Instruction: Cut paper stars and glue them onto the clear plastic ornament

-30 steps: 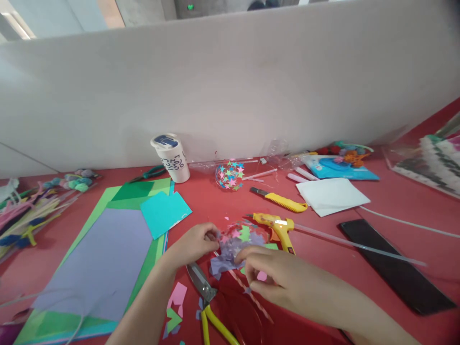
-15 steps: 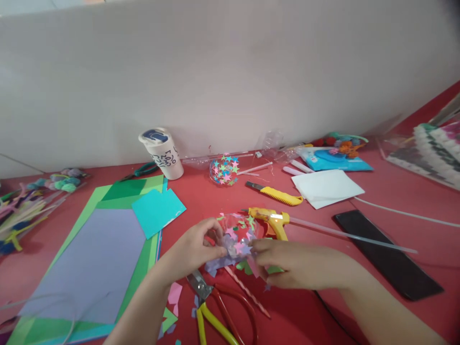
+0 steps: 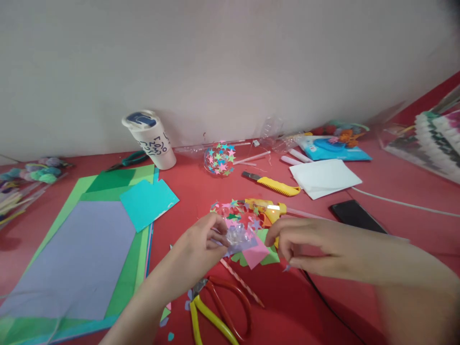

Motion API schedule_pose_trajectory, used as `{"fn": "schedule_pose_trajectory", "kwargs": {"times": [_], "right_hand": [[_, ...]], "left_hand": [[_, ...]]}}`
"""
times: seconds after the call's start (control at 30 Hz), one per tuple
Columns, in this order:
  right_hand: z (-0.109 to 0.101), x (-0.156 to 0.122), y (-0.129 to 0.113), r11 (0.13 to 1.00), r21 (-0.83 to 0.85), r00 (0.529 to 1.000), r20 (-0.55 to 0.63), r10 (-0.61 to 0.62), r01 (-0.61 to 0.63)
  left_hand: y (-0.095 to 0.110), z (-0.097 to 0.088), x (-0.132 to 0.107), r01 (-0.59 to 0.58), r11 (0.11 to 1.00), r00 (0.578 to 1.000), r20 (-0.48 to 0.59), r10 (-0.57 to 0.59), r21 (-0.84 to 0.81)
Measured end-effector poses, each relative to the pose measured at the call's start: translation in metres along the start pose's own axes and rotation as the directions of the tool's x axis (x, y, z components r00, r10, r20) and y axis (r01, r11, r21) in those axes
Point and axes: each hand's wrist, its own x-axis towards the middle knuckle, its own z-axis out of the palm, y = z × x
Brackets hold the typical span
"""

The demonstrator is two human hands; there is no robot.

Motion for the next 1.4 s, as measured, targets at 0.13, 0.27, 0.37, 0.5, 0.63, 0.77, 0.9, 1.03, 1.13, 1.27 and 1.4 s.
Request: {"fn": "schedule_pose_trajectory", "kwargs": {"times": [0.13, 0.27, 0.37, 0.5, 0.63, 0.77, 0.9, 1.03, 1.13, 1.27, 1.4], "right_hand": [[0.007, 0.007, -0.012, 0.992, 0.083, 0.993, -0.057, 0.099, -0.094], [0.017, 0.019, -0.013, 0.972, 0.185, 0.985, -0.067, 0.157, -0.142], [0.021, 0.023, -0.013, 0.952, 0.267, 0.984, -0.053, 0.17, -0.15], [0.023, 0.024, -0.012, 0.906, 0.396, 0.986, -0.015, 0.167, -0.148], [0.024, 0.022, -0.009, 0.842, 0.527, 0.992, 0.018, 0.128, -0.119], [0.022, 0.022, -0.007, 0.818, 0.57, 0.996, 0.018, 0.085, -0.08], [0.022, 0.025, -0.008, 0.906, 0.414, 0.994, -0.014, 0.109, -0.093], [0.025, 0.027, -0.007, 0.93, 0.364, 0.995, -0.049, 0.081, -0.058], [0.025, 0.027, -0.007, 0.925, 0.379, 0.997, -0.068, 0.033, -0.004], [0.024, 0.028, -0.009, 0.931, 0.365, 0.998, -0.063, 0.01, 0.013], [0.024, 0.028, -0.01, 0.936, 0.35, 0.997, -0.082, 0.006, 0.023]], "left_hand": [[0.002, 0.003, 0.0, -0.019, 1.0, 0.999, -0.025, 0.02, 0.018], [0.001, 0.006, -0.001, -0.043, 0.998, 0.998, -0.044, 0.045, 0.041], [0.0, 0.008, 0.0, -0.072, 0.997, 0.997, -0.037, 0.073, 0.031], [-0.002, 0.009, 0.002, -0.124, 0.991, 0.99, -0.056, 0.126, 0.039], [0.0, 0.009, 0.003, -0.176, 0.979, 0.981, -0.062, 0.183, 0.099], [0.002, 0.011, 0.002, -0.18, 0.976, 0.981, -0.051, 0.187, 0.123], [0.002, 0.013, 0.002, -0.166, 0.964, 0.976, -0.108, 0.191, 0.209], [-0.001, 0.011, 0.002, -0.16, 0.952, 0.946, -0.235, 0.223, 0.26], [-0.003, 0.009, 0.001, -0.212, 0.929, 0.913, -0.277, 0.298, 0.303], [-0.002, 0.011, 0.002, -0.333, 0.877, 0.885, -0.208, 0.418, 0.346], [-0.001, 0.015, 0.004, -0.38, 0.855, 0.859, -0.207, 0.467, 0.353]]}}
